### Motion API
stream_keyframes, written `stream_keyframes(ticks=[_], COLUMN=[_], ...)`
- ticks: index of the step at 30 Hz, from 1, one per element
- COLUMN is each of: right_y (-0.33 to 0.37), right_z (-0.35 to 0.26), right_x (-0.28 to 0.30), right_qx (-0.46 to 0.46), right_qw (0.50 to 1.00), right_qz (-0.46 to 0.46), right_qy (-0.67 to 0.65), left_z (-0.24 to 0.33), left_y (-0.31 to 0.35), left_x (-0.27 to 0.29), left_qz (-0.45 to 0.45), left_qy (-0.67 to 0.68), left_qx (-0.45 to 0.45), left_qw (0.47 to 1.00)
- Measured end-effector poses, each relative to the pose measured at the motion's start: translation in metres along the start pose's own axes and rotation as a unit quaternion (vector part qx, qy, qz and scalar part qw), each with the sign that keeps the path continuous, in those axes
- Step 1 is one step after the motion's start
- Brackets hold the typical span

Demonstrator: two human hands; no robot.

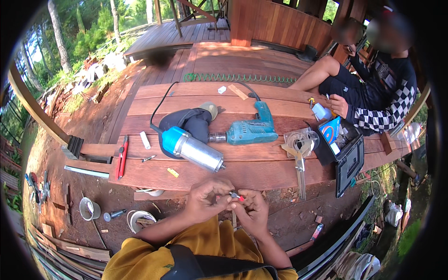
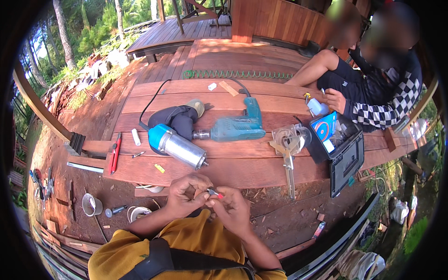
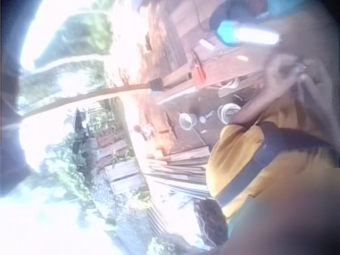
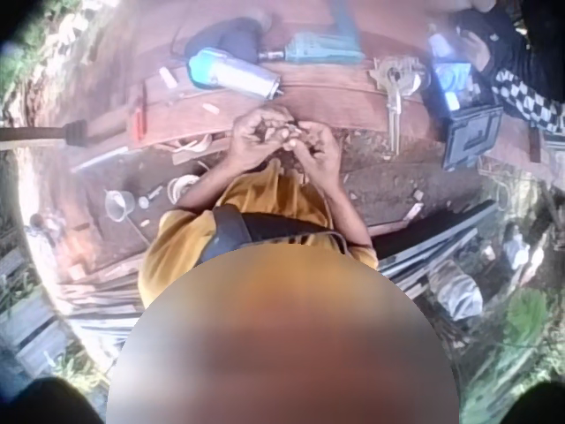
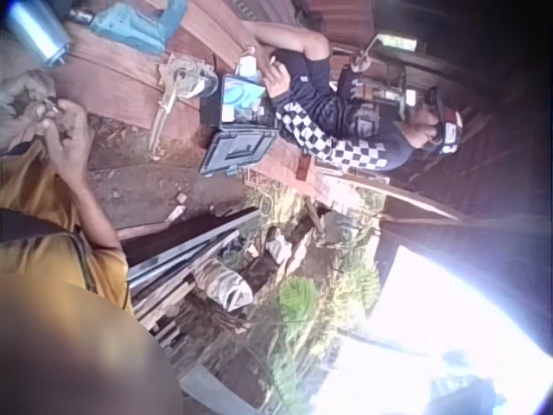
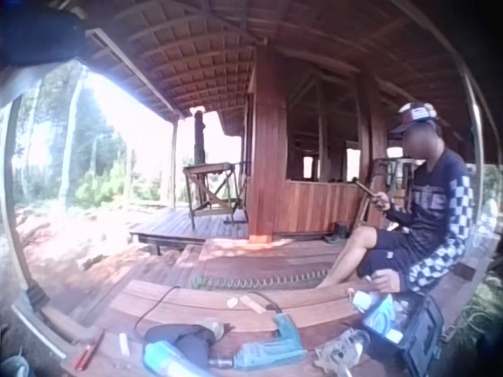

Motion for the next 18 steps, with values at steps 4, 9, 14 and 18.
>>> stream_keyframes(ticks=[4, 9, 14, 18], right_y=[-0.003, -0.008, -0.024, -0.037], right_z=[-0.003, 0.002, 0.013, 0.016], right_x=[-0.002, 0.0, 0.02, 0.029], right_qx=[0.021, 0.036, 0.001, -0.025], right_qw=[0.995, 0.995, 0.993, 0.988], right_qz=[0.034, 0.017, 0.024, 0.059], right_qy=[0.087, 0.095, -0.117, -0.138], left_z=[-0.004, -0.008, 0.049, 0.028], left_y=[0.002, -0.003, -0.064, -0.085], left_x=[0.011, 0.01, 0.01, 0.0], left_qz=[-0.005, -0.023, -0.227, -0.434], left_qy=[-0.021, 0.036, -0.326, -0.551], left_qx=[0.014, 0.111, -0.127, -0.158], left_qw=[1.0, 0.993, 0.909, 0.695])
Point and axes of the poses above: each hand's wrist, its own y-axis away from the middle knuckle, its own x-axis out of the back of the hand, z = x × y, the point moved 8 cm from there along -y, towards the middle knuckle, and after that the axes turned 15 degrees about -x, right-handed, at the moved point
